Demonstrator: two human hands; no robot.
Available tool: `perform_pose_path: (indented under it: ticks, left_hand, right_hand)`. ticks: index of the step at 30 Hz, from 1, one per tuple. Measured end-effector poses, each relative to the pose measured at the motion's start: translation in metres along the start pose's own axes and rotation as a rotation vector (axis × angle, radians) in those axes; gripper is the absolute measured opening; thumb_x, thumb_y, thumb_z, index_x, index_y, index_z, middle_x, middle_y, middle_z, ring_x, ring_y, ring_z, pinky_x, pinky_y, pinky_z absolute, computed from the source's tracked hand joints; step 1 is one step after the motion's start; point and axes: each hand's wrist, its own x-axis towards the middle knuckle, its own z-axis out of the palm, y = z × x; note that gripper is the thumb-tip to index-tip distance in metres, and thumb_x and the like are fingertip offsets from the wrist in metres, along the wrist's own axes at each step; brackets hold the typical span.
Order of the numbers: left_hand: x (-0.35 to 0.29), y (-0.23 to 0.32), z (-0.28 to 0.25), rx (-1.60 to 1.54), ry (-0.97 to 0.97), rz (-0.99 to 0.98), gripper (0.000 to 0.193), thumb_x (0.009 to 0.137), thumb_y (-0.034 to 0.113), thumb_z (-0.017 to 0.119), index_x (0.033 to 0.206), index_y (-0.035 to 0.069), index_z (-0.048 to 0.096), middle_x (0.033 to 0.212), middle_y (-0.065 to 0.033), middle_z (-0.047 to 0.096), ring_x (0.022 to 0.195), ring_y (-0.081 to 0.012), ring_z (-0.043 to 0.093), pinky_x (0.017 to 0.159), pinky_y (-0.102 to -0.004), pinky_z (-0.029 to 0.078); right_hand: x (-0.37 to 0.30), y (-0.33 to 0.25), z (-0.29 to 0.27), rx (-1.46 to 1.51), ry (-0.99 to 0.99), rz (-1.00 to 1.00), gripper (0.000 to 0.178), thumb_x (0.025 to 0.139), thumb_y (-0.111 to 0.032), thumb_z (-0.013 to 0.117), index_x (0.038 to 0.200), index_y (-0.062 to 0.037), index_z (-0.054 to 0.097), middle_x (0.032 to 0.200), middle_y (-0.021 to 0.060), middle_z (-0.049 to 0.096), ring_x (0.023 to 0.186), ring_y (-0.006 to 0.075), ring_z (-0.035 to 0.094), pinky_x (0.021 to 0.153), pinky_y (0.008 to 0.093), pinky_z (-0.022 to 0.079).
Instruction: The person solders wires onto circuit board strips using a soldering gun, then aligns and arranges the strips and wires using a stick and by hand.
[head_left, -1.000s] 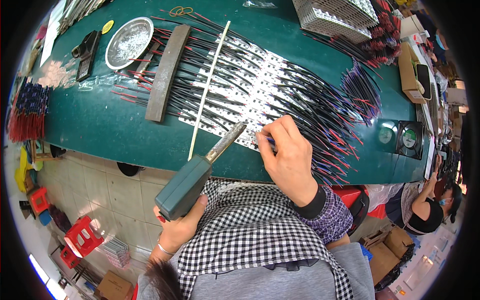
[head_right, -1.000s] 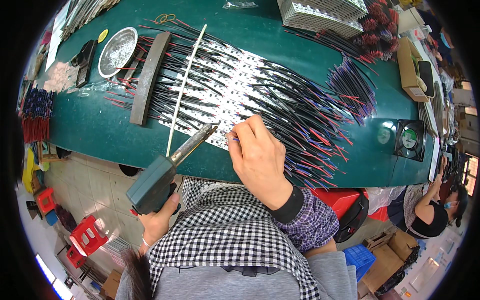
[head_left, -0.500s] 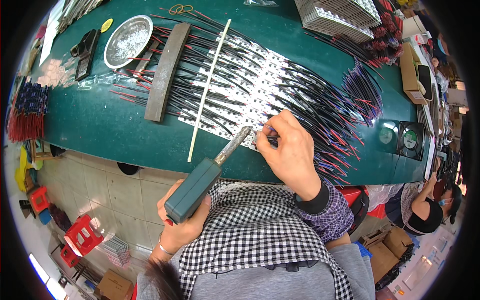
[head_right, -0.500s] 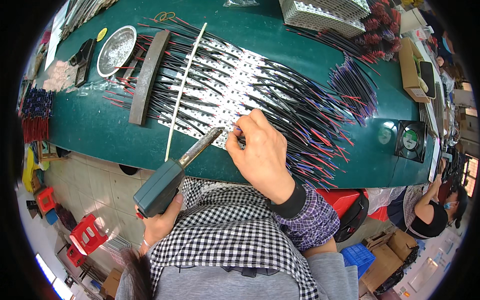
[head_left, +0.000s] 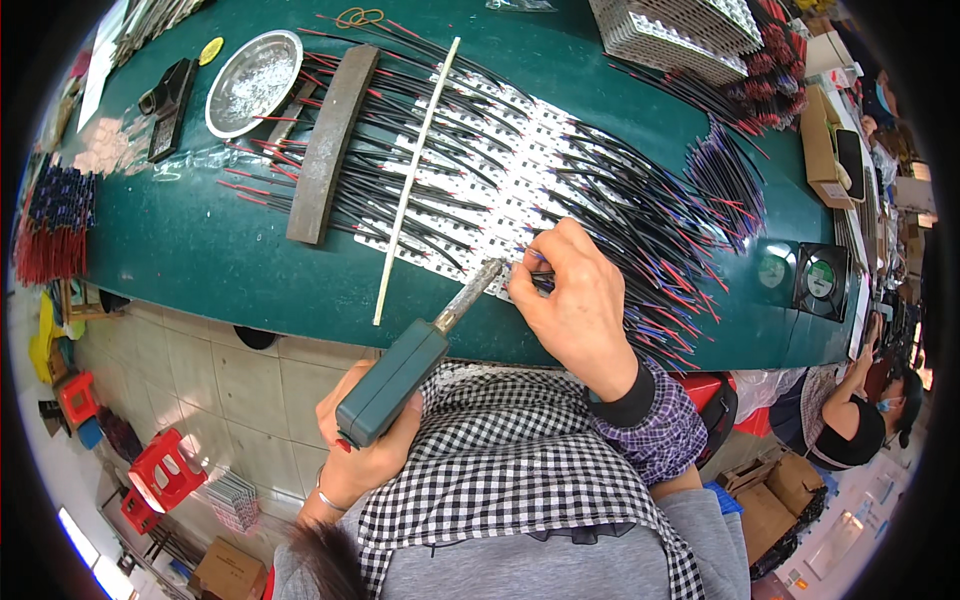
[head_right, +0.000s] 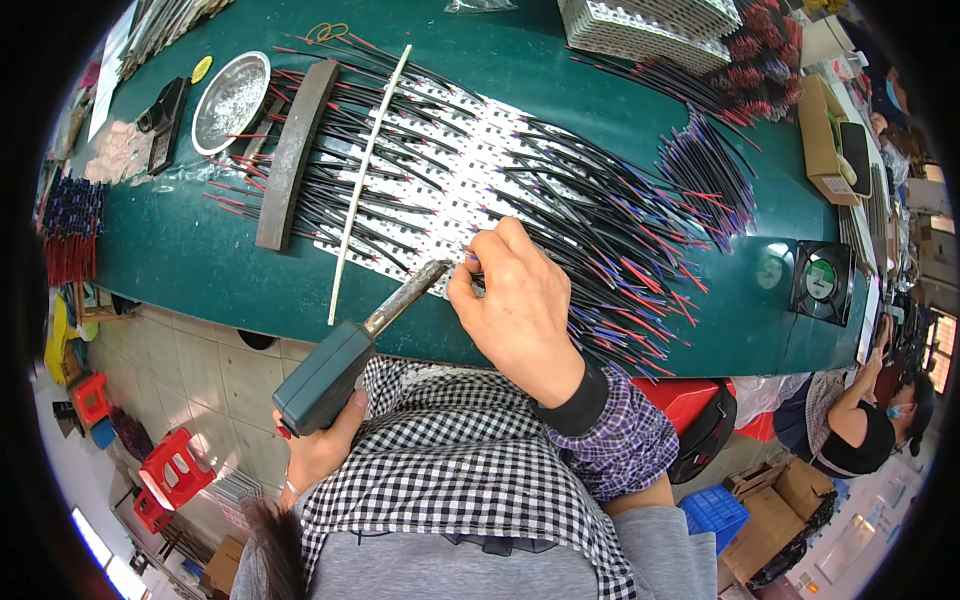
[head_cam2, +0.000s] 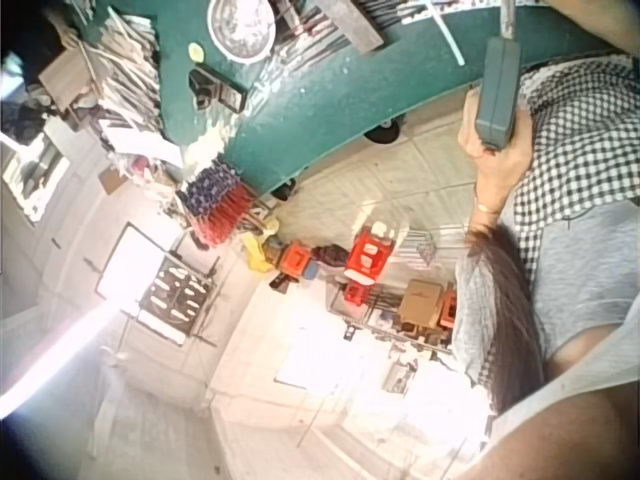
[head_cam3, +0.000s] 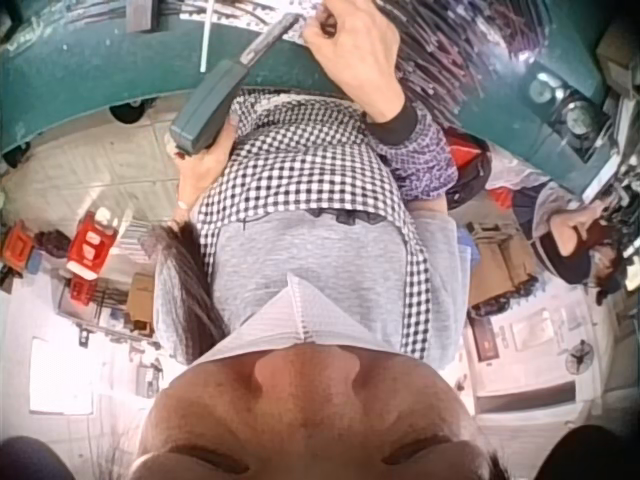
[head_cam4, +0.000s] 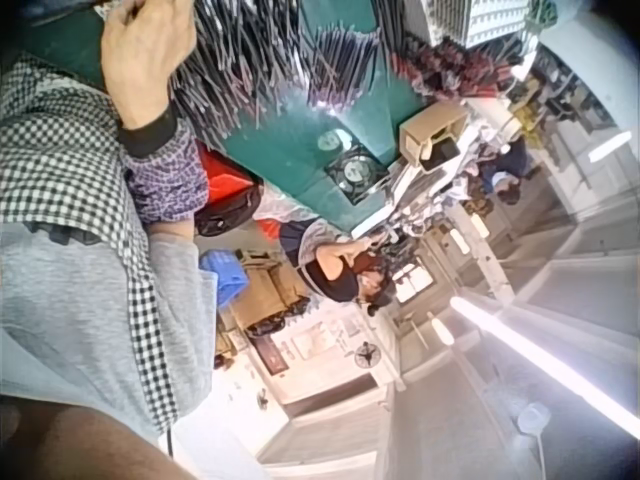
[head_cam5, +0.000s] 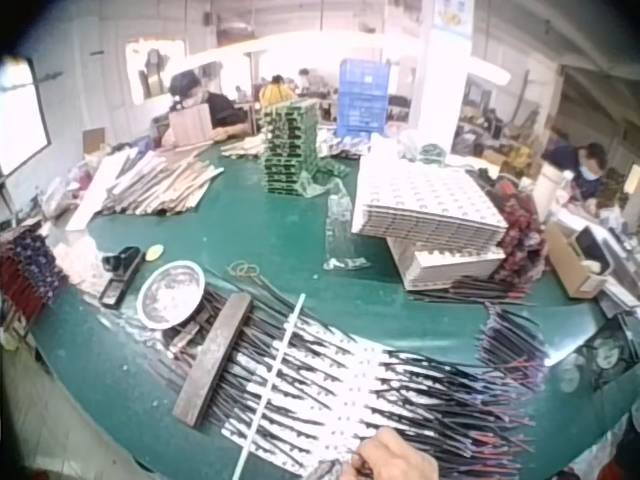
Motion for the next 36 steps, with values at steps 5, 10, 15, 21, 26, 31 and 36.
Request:
perform_pose_path:
  ticks: [5, 10, 15, 21, 26, 31, 36]
  left_hand:
    - [0.0, 0.003, -0.001, -0.016, -0.009, -0.05, 0.019, 0.076, -0.004, 0.073, 0.094, -0.005, 0.07, 0.085, -0.0128, 0.066, 0.068, -0.0225, 0.065, 0.063, -0.0299, 0.051]
    - [-0.002, 0.002, -0.002, 0.02, -0.005, -0.001, 0.02, 0.076, -0.004, 0.073, 0.095, -0.005, 0.07, 0.087, -0.0137, 0.067, 0.069, -0.0232, 0.066, 0.064, -0.0299, 0.053]
    - [-0.01, -0.007, -0.002, 0.029, 0.05, 0.046, 0.021, 0.076, -0.004, 0.073, 0.096, -0.004, 0.071, 0.09, -0.015, 0.068, 0.071, -0.0235, 0.068, 0.066, -0.0304, 0.054]
    - [-0.006, 0.001, -0.002, 0.041, 0.032, 0.013, 0.021, 0.075, -0.004, 0.073, 0.096, -0.005, 0.071, 0.093, -0.0159, 0.069, 0.075, -0.0243, 0.069, 0.069, -0.0314, 0.055]
    - [-0.006, 0.002, -0.001, 0.033, 0.017, 0.038, 0.022, 0.075, -0.006, 0.073, 0.097, -0.006, 0.07, 0.093, -0.0157, 0.069, 0.075, -0.024, 0.069, 0.069, -0.031, 0.054]
    - [-0.005, 0.006, -0.001, 0.042, -0.01, 0.021, 0.02, 0.075, -0.006, 0.073, 0.094, -0.005, 0.069, 0.09, -0.0141, 0.068, 0.074, -0.0231, 0.068, 0.067, -0.0308, 0.053]
    - [-0.005, 0.007, -0.001, 0.062, -0.009, 0.047, 0.019, 0.074, -0.007, 0.072, 0.091, -0.004, 0.068, 0.086, -0.0127, 0.066, 0.07, -0.0226, 0.066, 0.064, -0.0308, 0.052]
  right_hand:
    - [0.0, -0.001, 0.0, -0.001, 0.009, -0.022, 0.01, 0.079, -0.007, 0.069, 0.081, -0.0001, 0.061, 0.084, 0.0122, 0.056, 0.069, 0.0313, 0.062, 0.061, 0.042, 0.05]
    - [0.0, -0.002, -0.001, -0.028, -0.004, -0.018, 0.011, 0.079, -0.007, 0.069, 0.08, -0.0005, 0.06, 0.084, 0.0122, 0.055, 0.07, 0.0314, 0.062, 0.061, 0.0421, 0.05]
    - [0.001, -0.002, -0.002, -0.031, -0.003, -0.025, 0.012, 0.079, -0.007, 0.069, 0.079, -0.0009, 0.059, 0.083, 0.0122, 0.055, 0.07, 0.0317, 0.062, 0.061, 0.0422, 0.05]
    - [0.005, -0.002, -0.008, -0.017, -0.036, -0.021, 0.01, 0.08, -0.008, 0.068, 0.079, -0.0007, 0.06, 0.083, 0.0129, 0.056, 0.07, 0.0328, 0.062, 0.062, 0.0434, 0.05]
    - [0.018, 0.005, -0.02, 0.026, -0.226, -0.078, 0.01, 0.083, -0.009, 0.065, 0.079, -0.0003, 0.062, 0.084, 0.0144, 0.058, 0.075, 0.0346, 0.063, 0.066, 0.0444, 0.049]
    - [0.023, 0.012, -0.018, 0.021, -0.235, -0.124, 0.01, 0.081, -0.008, 0.067, 0.08, 0.0005, 0.062, 0.08, 0.012, 0.058, 0.072, 0.0292, 0.062, 0.066, 0.0389, 0.048]
    - [0.021, 0.008, -0.018, -0.001, -0.216, -0.112, 0.01, 0.081, -0.007, 0.067, 0.08, 0.0003, 0.062, 0.08, 0.012, 0.058, 0.071, 0.0293, 0.062, 0.066, 0.0388, 0.048]
